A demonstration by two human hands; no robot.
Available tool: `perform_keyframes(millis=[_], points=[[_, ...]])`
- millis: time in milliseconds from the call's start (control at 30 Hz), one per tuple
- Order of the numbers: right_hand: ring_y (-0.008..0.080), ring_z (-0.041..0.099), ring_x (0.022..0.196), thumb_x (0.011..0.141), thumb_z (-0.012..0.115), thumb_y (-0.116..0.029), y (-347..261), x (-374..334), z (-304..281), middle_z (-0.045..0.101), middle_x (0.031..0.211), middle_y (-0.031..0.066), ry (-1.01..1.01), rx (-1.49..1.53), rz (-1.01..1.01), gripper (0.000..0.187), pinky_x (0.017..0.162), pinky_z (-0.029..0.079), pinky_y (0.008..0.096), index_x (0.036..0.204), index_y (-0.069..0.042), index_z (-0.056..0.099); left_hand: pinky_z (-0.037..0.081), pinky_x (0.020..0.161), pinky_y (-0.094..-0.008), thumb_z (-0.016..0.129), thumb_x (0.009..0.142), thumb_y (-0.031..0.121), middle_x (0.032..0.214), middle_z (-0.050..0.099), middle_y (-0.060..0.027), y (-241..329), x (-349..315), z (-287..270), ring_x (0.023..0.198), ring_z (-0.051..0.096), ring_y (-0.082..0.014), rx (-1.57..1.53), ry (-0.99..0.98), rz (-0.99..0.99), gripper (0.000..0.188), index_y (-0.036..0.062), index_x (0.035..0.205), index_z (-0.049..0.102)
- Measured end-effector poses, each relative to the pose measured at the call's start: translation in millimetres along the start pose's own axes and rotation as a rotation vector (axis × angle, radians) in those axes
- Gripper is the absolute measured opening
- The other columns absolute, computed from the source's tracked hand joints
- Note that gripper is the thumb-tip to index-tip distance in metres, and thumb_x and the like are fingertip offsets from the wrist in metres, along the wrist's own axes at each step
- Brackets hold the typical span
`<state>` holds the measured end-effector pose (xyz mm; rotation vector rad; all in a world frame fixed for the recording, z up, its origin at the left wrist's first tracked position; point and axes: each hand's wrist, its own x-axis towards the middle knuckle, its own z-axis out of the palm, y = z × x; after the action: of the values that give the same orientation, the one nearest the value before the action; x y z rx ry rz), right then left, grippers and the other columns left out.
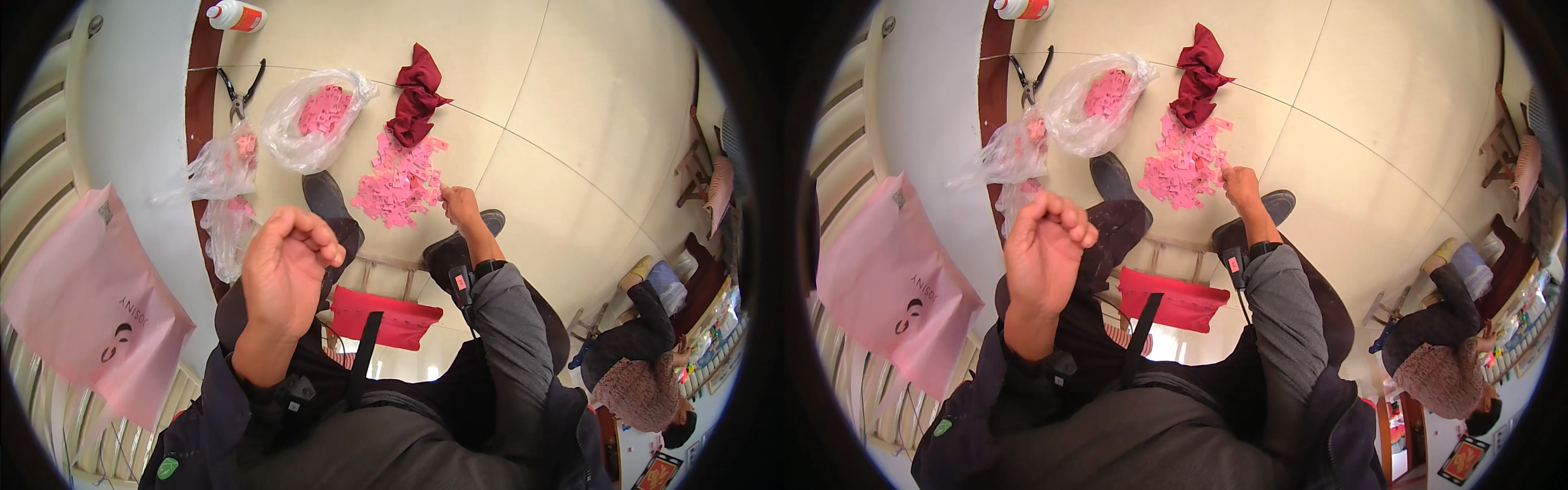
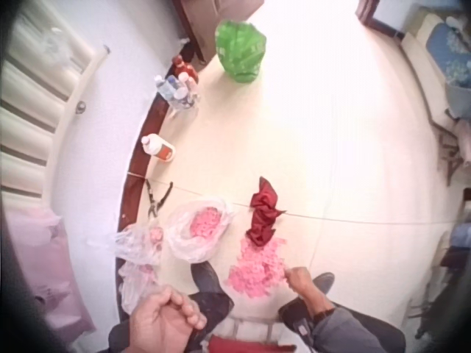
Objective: The person sits on the floor and repeatedly picks up small pink rectangular items from a pile. They fold each item and place it into a maroon fabric pouch held in their other hand. The person continues this process for the duration of the clip.
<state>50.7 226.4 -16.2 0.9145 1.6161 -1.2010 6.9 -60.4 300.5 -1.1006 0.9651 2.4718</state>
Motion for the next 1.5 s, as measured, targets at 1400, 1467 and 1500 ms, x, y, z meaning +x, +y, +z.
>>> perform_keyframes(millis=[1400,1467,1500], points=[[0.0261,0.06,0.125,0.09,0.063,-0.053,-243.5,-1103.3,-461.7,0.053,0.146,0.0205,0.811,-0.128,-2.073,0.084,0.082,0.053,0.027,0.155,-0.004,0.038,0.049,0.05,-0.0277,0.046,0.085,-0.003,0.078,0.069,-0.0107,-11.8,-224.7,335.3,0.06,0.065,-0.0157,1.093,-0.356,-0.084,0.019,0.0015,0.092,0.063],[0.0256,0.06,0.125,0.091,0.062,-0.051,-228.5,-1121.4,-467.6,0.053,0.146,0.0202,0.879,-0.148,-2.07,0.082,0.083,0.053,0.0268,0.155,-0.004,0.038,0.05,0.05,-0.0278,0.046,0.085,-0.003,0.079,0.069,-0.0114,-26.4,-229.9,360.8,0.06,0.065,-0.0161,1.11,-0.414,-0.074,0.019,0.0006,0.093,0.063],[0.0254,0.06,0.125,0.092,0.062,-0.05,-221.9,-1130.5,-469.2,0.053,0.145,0.02,0.92,-0.155,-2.058,0.081,0.083,0.054,0.0267,0.154,-0.004,0.039,0.05,0.05,-0.0277,0.046,0.085,-0.004,0.08,0.069,-0.0118,-31.4,-232.3,371.0,0.061,0.065,-0.0162,1.104,-0.441,-0.075,0.019,-0.0001,0.093,0.063]])
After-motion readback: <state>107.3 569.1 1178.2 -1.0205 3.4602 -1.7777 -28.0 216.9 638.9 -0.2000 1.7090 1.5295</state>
